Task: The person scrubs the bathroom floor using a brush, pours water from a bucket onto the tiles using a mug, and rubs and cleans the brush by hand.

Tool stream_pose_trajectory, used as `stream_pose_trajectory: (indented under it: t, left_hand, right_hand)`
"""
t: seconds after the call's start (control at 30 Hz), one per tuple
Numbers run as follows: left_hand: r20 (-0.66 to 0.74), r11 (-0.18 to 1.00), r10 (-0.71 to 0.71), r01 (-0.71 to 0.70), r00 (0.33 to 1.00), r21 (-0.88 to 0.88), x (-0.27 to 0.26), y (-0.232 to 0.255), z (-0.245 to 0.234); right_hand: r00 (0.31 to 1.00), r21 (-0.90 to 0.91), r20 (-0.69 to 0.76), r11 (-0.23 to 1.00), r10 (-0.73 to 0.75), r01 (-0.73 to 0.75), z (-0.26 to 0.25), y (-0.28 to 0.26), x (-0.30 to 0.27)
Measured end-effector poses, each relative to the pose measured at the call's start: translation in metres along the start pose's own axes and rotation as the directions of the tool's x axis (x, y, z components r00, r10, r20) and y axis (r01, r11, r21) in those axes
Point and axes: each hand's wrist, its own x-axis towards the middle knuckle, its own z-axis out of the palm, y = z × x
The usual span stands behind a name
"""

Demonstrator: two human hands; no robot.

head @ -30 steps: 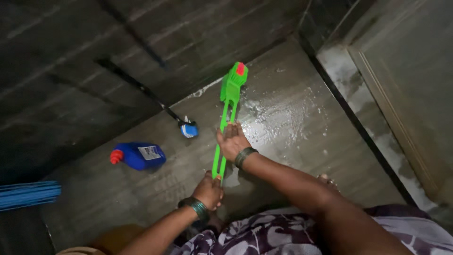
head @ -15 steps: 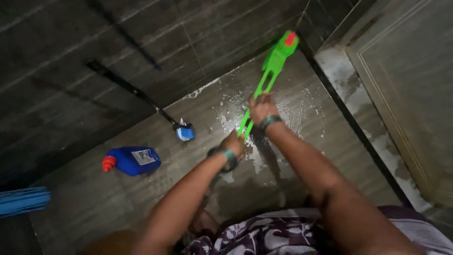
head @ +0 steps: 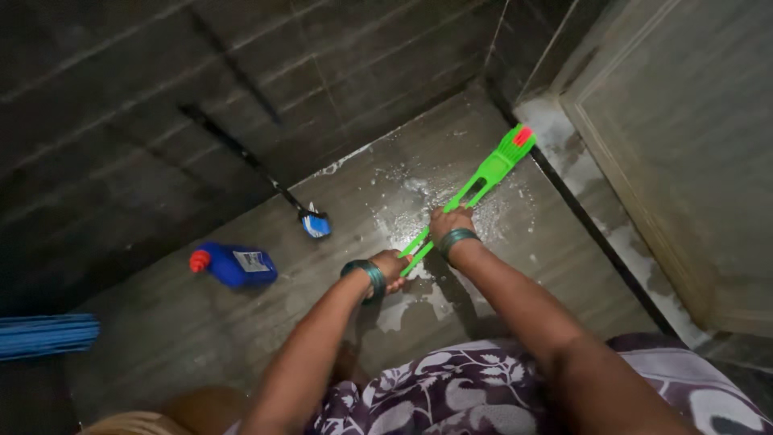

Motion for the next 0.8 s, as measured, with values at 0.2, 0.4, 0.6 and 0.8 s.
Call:
stream_pose_trajectory:
  t: [0.2,0.4,0.6,0.8]
  left_hand:
    - [-0.497,0.927,0.37,-0.346,0.785,0.143,-0.067,-0.001,0.028]
    - [-0.787,0.943,0.221,-0.331,0.576,0.023,-0.112,-0.074,0.028]
    - [-0.975,0.811,0.127,-0.585,0.185,-0.005,-0.187,-0.163,-0.061]
    - [-0.889,0.898,0.154,-0.437,0.431,-0.056,-0.139,-0.12,-0.016]
  right_hand:
    - [0.988,0.279,-0.157,0.96,0.006,0.038,0.009,0.048,-0.007]
    - [0.954,0.251,-0.136,0.923,-0.266,0.293,0.047,0.021,0.024]
    - [0.916,0.451,-0.103,0.803,-0.388,0.39,0.047,-0.153,-0.002]
    - [0.925,0.496,-0.108,0.787,-0.365,0.368,0.065,-0.068,0.052]
